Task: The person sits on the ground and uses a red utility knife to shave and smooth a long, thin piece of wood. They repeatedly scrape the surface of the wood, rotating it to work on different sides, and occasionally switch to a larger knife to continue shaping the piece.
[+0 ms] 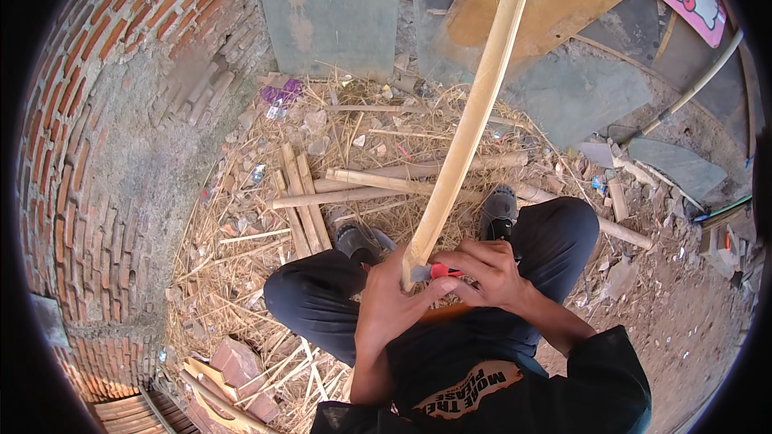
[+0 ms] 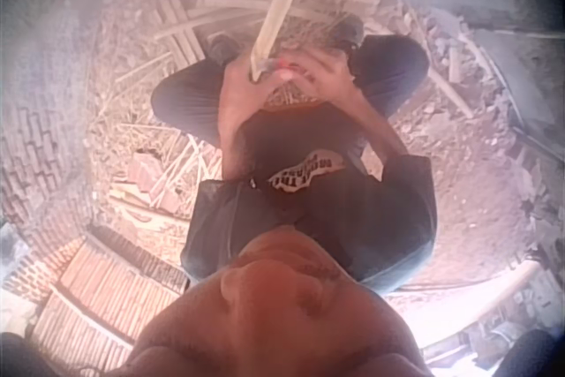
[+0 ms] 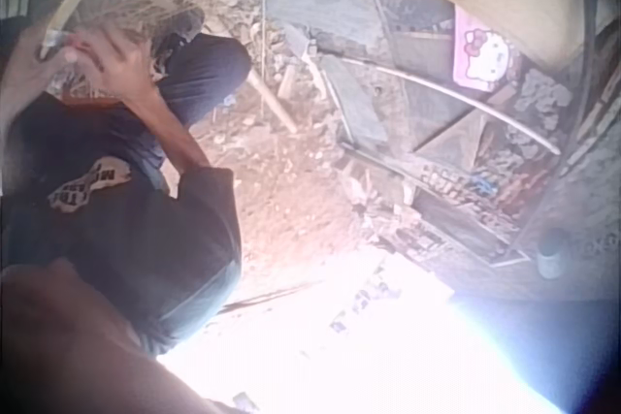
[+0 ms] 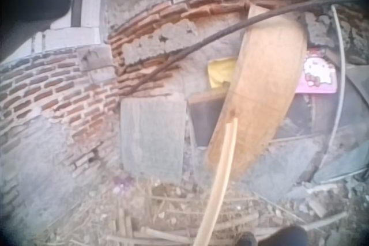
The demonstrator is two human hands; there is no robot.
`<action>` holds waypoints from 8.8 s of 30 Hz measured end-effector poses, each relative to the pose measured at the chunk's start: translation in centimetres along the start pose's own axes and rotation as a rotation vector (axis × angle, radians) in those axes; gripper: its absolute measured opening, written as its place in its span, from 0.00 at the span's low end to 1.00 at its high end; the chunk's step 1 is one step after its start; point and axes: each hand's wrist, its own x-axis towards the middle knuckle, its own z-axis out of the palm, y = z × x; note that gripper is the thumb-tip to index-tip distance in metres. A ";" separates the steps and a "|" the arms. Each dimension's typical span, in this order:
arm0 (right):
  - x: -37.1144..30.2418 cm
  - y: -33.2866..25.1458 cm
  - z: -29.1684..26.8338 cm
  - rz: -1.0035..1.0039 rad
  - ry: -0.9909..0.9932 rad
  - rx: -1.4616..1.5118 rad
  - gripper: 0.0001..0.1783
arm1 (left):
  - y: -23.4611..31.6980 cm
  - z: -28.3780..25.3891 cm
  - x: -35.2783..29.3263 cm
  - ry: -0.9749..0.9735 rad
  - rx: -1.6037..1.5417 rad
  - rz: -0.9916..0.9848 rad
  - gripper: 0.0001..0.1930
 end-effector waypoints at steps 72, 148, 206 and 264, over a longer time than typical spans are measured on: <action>-0.9 0.5 1.7 0.097 0.028 -0.037 0.19 | -0.8 -0.8 -0.6 0.169 0.205 -0.013 0.34; -0.5 1.1 -0.7 0.190 -0.057 0.010 0.14 | -0.2 -0.1 -0.8 0.218 0.192 -0.035 0.25; 0.1 -0.6 0.1 0.110 0.014 -0.104 0.17 | 0.9 0.4 -1.0 0.218 0.141 -0.004 0.17; 5.6 20.4 -20.0 0.707 0.031 -0.604 0.26 | -3.8 -0.6 -8.6 0.082 0.188 -0.398 0.18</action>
